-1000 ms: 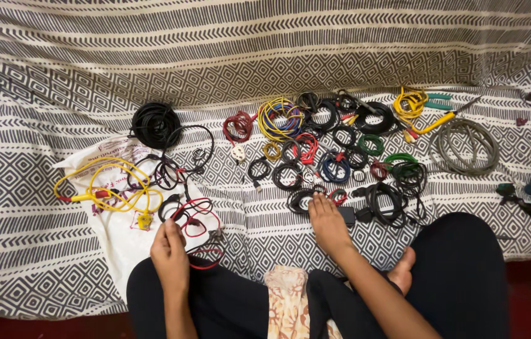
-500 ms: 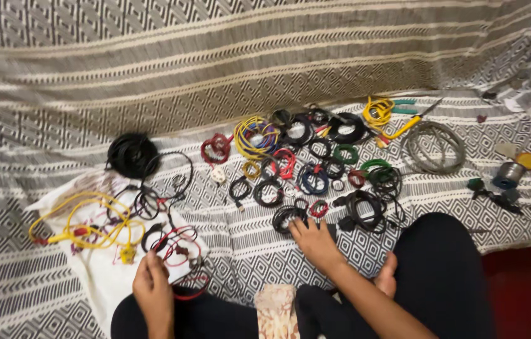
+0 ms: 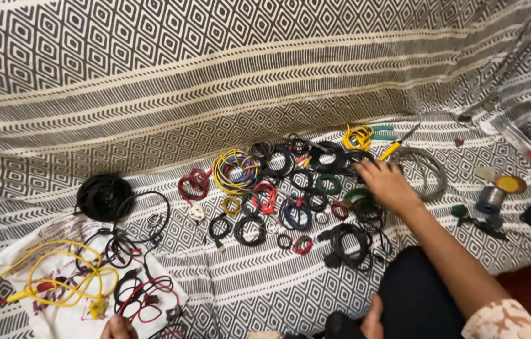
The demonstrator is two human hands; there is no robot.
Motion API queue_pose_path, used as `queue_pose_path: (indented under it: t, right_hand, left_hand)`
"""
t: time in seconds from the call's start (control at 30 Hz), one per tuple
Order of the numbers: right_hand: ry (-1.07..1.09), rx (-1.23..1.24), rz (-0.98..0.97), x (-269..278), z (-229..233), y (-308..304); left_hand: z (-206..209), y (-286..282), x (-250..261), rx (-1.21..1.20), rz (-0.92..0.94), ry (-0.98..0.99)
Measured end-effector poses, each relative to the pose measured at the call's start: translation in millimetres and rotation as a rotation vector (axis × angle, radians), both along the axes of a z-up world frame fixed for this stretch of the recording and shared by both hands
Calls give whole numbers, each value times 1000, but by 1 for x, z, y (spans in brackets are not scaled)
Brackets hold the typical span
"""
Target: The person sits cross-legged on a patterned bedsheet and organizes various colored electrical cables. They pick up tangled cables, untangle them, and coil them into neat loops, placing the organized bundles back on the sheet.
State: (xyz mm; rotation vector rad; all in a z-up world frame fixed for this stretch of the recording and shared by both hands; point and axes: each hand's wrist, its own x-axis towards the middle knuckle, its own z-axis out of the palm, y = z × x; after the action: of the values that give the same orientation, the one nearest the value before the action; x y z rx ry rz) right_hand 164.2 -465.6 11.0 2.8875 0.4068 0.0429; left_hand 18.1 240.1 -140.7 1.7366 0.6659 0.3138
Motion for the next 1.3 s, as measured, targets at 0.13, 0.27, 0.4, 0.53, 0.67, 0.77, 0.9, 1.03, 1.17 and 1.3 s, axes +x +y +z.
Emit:
queue_pose_path:
  t: [0.13, 0.27, 0.4, 0.53, 0.67, 0.77, 0.9, 1.03, 1.17, 1.3]
  right_hand:
    - [231, -91, -82, 19, -44, -36]
    - [193, -156, 0, 20, -84, -40]
    - [343, -152, -141, 19, -64, -17]
    - [79, 40, -283, 5, -6, 20]
    - [-177, 708, -145, -25, 19, 84]
    - [260, 1179, -149, -45, 13, 177]
    - [633, 1257, 212, -77, 12, 302]
    - [455, 1364, 232, -77, 9, 364]
    - [159, 1310, 308, -72, 16, 358]
    - [363, 908, 292, -74, 56, 304]
  left_hand:
    - [0, -5, 10, -10, 39, -47]
    - [6, -4, 6, 7, 5, -158]
    - [3, -3, 0, -34, -18, -72]
    - [27, -28, -14, 63, -145, -120]
    - [95, -71, -16, -68, -154, -149]
    - [142, -97, -22, -144, -165, -163]
    - [172, -115, -28, -314, -190, -172]
    - [177, -112, -33, -359, -272, -227]
    - [184, -102, -35, -193, -208, -243]
    - [202, -95, -21, 363, -131, -59]
